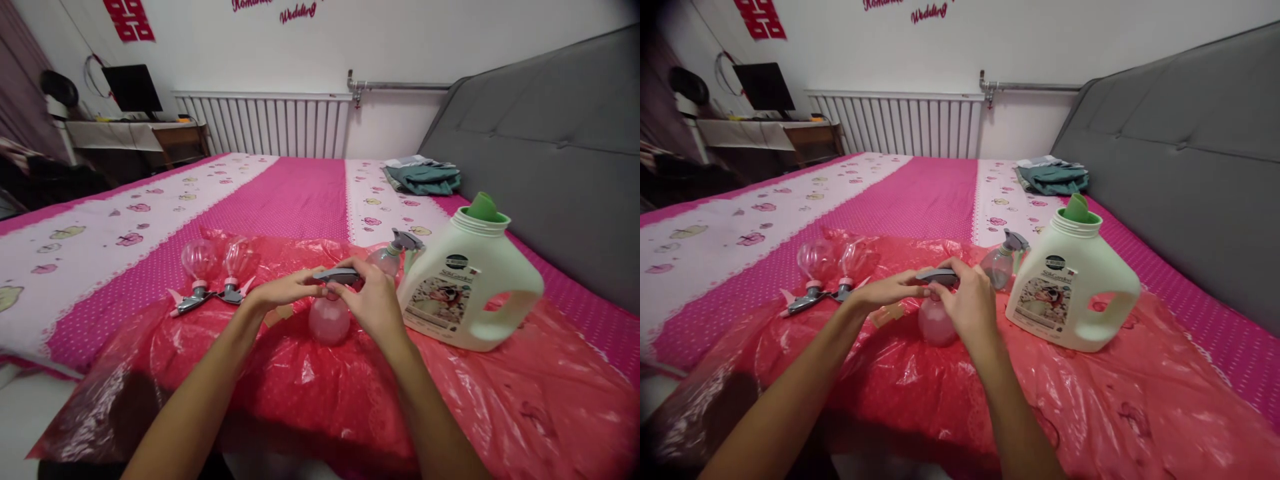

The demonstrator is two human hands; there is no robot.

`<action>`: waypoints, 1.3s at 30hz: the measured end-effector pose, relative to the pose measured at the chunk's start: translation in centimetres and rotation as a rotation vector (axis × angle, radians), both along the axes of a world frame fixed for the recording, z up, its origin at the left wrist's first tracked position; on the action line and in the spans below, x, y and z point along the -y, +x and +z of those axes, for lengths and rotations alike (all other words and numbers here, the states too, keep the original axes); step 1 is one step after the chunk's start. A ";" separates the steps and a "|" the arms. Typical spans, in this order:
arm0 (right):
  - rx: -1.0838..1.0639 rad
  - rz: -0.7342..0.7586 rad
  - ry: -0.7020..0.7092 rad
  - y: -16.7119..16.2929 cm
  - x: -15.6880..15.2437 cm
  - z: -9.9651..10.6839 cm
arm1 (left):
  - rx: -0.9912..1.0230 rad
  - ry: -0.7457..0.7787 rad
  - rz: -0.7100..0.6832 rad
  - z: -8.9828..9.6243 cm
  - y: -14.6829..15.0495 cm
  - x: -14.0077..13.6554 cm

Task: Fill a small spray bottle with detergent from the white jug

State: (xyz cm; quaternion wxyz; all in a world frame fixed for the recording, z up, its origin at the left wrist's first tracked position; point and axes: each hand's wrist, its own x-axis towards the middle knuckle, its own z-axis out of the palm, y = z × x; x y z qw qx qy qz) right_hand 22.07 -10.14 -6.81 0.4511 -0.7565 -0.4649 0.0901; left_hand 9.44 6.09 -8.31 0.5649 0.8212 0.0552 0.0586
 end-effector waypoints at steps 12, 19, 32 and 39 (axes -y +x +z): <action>0.287 -0.340 -0.143 -4.4 0.6 0.1 | 0.279 -0.002 0.490 -2.1 -0.5 6.1; 0.263 -0.245 -0.003 -4.2 1.2 -0.7 | 0.346 0.101 0.649 -3.5 0.7 7.3; 0.202 0.472 0.013 1.6 3.9 2.2 | 0.202 0.142 0.221 -1.2 -0.8 3.9; 0.291 0.529 -0.009 3.2 0.5 1.9 | 0.198 0.066 0.134 -0.9 -0.5 3.5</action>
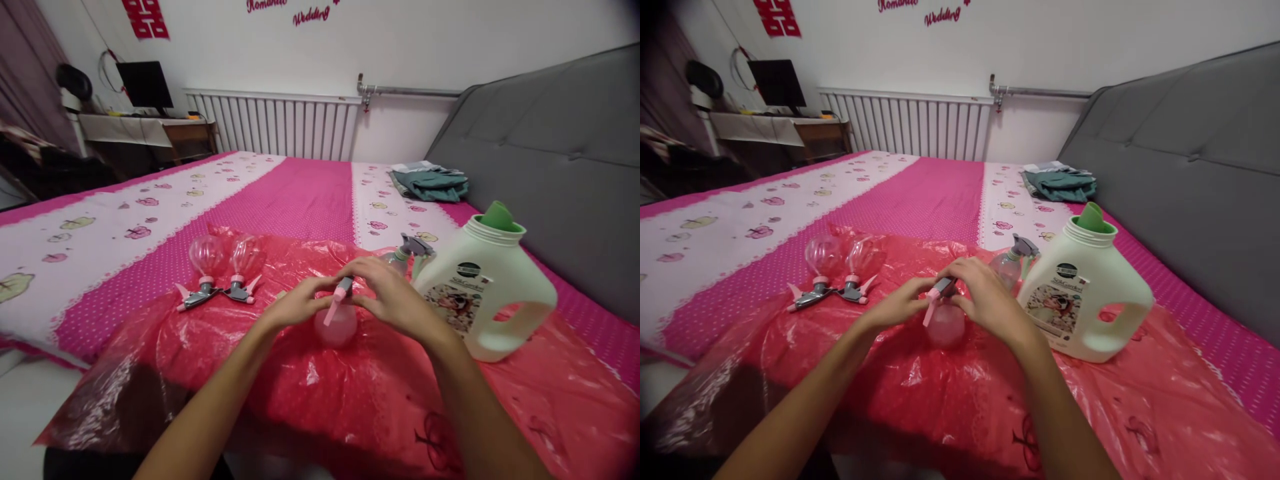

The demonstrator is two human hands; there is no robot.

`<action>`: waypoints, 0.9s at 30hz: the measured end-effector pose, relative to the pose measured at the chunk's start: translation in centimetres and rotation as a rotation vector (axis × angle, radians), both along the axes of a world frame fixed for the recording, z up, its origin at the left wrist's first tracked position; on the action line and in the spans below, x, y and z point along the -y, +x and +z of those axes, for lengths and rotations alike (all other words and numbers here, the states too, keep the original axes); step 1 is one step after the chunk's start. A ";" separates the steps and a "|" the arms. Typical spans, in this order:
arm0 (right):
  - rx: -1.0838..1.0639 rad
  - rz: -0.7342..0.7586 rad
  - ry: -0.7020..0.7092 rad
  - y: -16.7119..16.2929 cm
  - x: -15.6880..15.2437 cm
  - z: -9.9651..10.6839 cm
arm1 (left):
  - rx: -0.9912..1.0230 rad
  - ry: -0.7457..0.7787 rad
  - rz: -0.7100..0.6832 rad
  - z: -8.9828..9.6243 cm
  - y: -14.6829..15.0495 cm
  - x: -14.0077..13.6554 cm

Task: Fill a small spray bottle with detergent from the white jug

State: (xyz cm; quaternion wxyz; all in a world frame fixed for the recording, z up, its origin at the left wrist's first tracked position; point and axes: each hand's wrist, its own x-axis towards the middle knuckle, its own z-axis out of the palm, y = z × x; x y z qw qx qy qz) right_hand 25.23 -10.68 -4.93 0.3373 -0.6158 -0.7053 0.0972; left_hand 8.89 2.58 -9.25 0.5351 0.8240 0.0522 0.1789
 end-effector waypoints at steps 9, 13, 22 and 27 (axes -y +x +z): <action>-0.103 -0.048 -0.100 -0.5 -0.5 -0.7 | -0.033 -0.093 0.093 -1.0 -0.9 0.8; -0.028 -0.216 -0.193 -1.3 -0.9 -0.3 | -0.051 -0.051 0.072 -1.9 -1.2 -0.3; 0.018 -0.474 -0.180 -3.0 -0.4 -0.7 | 0.013 -0.188 0.052 -2.5 -1.6 -1.5; 0.018 -0.544 -0.141 -3.6 -0.3 -1.1 | 0.091 -0.199 0.151 -0.3 -3.2 -0.5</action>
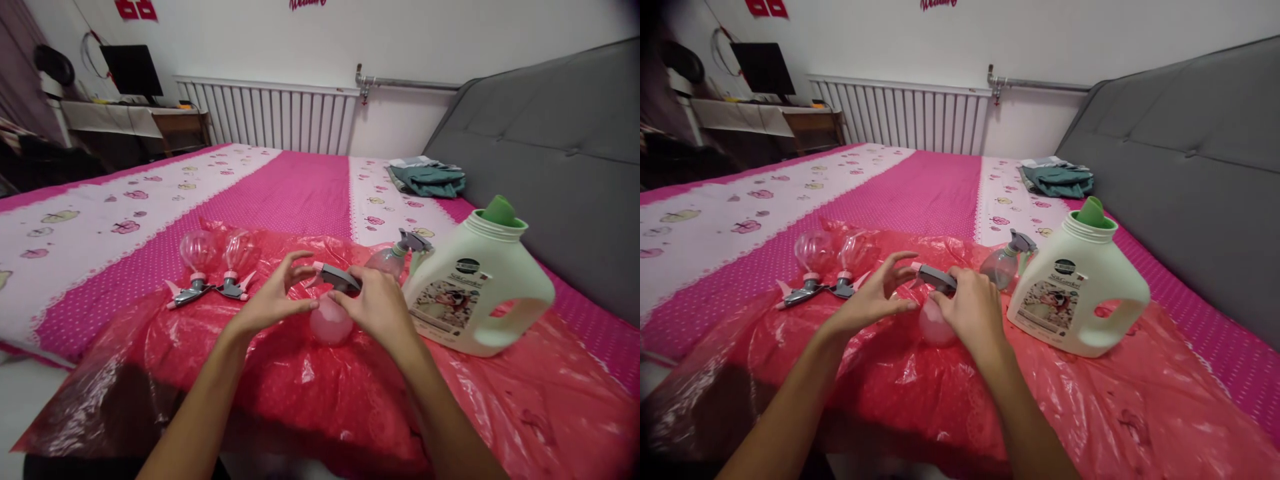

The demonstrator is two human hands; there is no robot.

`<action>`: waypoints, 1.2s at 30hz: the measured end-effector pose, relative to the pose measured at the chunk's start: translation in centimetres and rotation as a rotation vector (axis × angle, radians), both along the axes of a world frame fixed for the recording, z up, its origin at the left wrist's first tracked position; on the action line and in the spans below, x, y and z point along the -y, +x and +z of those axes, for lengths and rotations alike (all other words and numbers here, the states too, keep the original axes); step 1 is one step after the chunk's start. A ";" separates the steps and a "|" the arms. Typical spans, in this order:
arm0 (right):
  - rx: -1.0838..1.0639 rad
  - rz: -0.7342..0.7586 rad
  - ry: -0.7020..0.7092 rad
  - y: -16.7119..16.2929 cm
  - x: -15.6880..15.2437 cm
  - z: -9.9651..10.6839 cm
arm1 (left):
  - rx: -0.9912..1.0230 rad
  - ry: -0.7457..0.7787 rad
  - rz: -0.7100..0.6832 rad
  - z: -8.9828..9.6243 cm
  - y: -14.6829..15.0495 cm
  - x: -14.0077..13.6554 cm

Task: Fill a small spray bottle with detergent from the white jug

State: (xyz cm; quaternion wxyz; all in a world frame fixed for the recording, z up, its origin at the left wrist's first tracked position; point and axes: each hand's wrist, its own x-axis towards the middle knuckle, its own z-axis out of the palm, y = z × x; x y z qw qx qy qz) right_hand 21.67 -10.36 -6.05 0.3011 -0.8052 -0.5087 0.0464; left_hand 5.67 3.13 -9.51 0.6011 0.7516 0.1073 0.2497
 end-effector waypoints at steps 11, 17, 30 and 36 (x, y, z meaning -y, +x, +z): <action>-0.051 -0.191 -0.121 -1.2 -0.2 0.1 | -0.058 0.600 0.628 -3.4 2.5 7.6; 0.010 -0.274 -0.181 -2.2 -0.3 0.0 | -0.138 0.548 0.459 -4.6 3.4 6.8; -0.066 -0.220 -0.103 -1.8 0.5 -0.5 | -0.041 0.613 0.491 -6.1 3.7 6.4; -0.096 -0.185 -0.036 -1.2 0.4 -1.4 | -0.040 0.596 0.499 -6.2 3.7 6.6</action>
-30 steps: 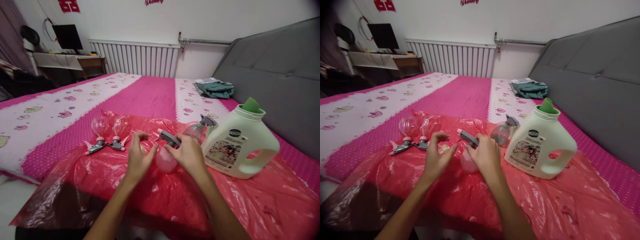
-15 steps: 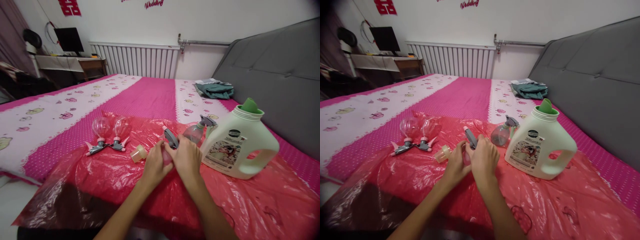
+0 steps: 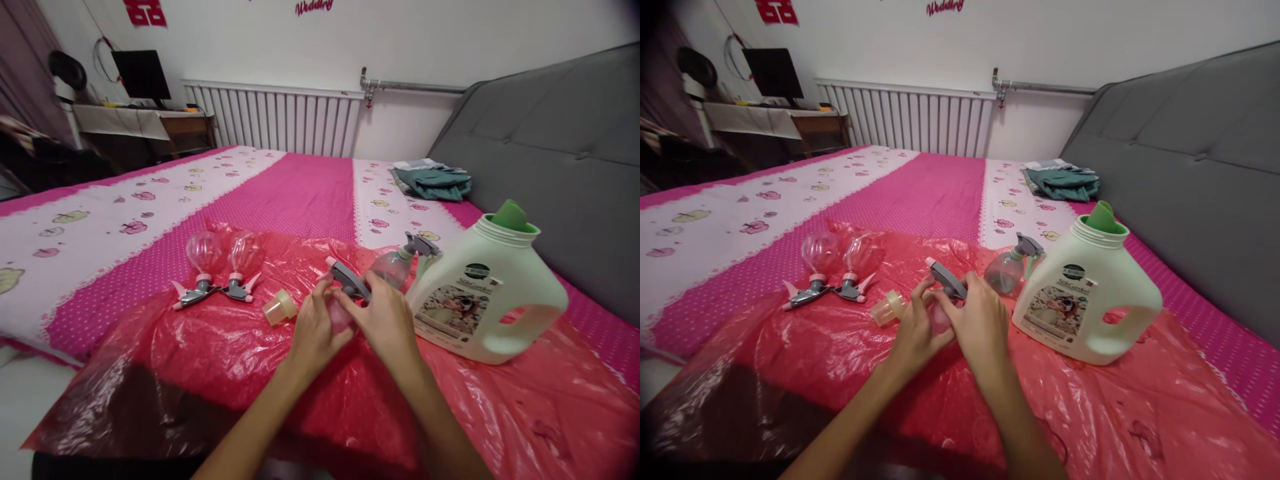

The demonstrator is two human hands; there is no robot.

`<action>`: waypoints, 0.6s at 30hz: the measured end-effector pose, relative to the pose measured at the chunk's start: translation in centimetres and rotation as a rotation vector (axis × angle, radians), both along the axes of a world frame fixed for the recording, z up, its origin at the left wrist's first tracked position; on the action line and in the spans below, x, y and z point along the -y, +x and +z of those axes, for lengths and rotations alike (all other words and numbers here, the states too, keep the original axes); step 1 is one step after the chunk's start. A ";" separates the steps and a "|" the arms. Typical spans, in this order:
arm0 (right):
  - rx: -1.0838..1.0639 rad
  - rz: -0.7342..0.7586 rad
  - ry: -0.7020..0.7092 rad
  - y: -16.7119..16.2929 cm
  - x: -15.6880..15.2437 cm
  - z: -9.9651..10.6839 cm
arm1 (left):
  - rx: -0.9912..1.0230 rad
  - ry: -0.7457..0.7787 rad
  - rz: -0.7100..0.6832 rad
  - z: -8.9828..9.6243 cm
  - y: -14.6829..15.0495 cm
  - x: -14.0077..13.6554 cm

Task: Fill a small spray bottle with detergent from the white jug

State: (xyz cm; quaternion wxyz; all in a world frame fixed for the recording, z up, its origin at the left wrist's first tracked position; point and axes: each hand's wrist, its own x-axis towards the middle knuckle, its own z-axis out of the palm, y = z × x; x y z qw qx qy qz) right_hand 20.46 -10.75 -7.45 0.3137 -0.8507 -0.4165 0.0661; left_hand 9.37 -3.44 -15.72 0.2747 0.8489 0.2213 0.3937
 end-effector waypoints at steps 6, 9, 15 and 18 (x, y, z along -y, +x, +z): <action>0.048 -0.094 0.117 -0.7 -0.5 -1.6 | 0.011 -0.064 -0.016 0.6 -0.2 0.2; -0.021 -0.064 0.250 -0.3 -0.4 -2.6 | 0.031 -0.129 -0.061 0.8 -0.2 -0.1; -0.368 0.380 0.430 2.8 0.0 -3.5 | 0.027 -0.249 -0.142 1.4 -0.2 -0.5; -0.394 0.437 0.389 3.8 -0.2 -3.4 | 0.012 -0.254 -0.132 1.6 -0.2 -0.5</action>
